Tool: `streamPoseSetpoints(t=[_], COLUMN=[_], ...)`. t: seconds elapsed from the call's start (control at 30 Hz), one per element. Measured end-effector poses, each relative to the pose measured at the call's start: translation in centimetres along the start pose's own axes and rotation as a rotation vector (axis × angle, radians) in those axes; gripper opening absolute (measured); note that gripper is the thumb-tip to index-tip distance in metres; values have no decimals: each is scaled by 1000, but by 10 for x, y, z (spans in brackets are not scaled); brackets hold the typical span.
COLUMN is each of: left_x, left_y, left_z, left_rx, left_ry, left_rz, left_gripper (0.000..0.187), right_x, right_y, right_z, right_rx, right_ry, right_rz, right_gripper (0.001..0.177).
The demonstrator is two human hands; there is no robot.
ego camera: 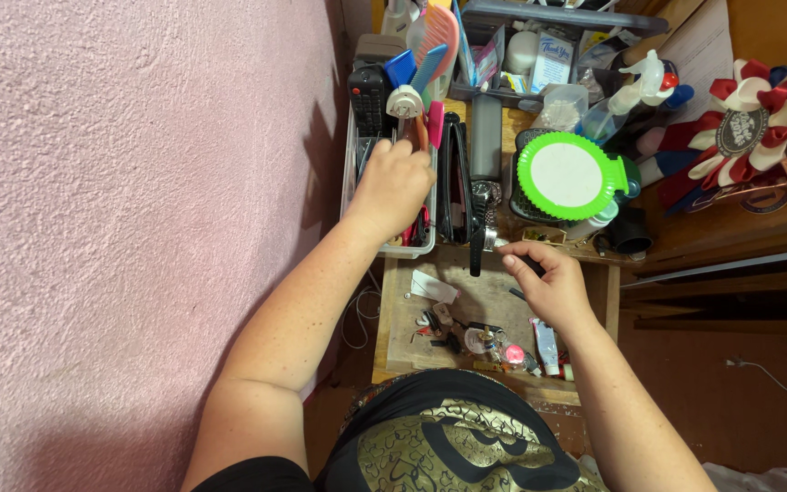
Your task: The person organizes small personal items in a cluttered drawer. They pick up and place a pink hair clip, a pink hairbrush, a white tube, a green-rimmed compact mirror, and several small cards or packets into a plastic organizer on the drawer surface.
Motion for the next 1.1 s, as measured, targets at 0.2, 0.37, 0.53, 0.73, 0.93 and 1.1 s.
streamPoseSetpoints(t=[0.2, 0.37, 0.53, 0.73, 0.93, 1.1], left_x=[0, 13, 44, 97, 140, 150], left_y=[-12, -68, -62, 49, 154, 182], left_z=[-10, 14, 66, 101, 103, 119], left_rx=[175, 532, 1014, 1061, 685, 620], left_ry=[-172, -193, 45, -184, -480, -573], left_rz=[-83, 41, -343, -765, -731, -718], left_gripper=[10, 17, 15, 25, 37, 40], right_x=[2, 5, 15, 26, 41, 32], right_y=[-1, -1, 11, 60, 106, 127], right_z=[-1, -5, 24, 118, 152, 137], right_rx=[28, 45, 182, 207, 355, 506], right_ry=[-5, -64, 181, 80, 323, 274], right_rz=[0, -29, -203, -331, -334, -328], right_gripper=[21, 25, 33, 27, 28, 36])
Point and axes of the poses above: each hand's wrist, its own x-axis away from the middle knuckle, its own y-axis out of the palm, z = x × y, the point moved 4 cm from there along -x, towards the middle knuckle, and after that the axes turned 7 degrees about -z, right-handed, at the moved point
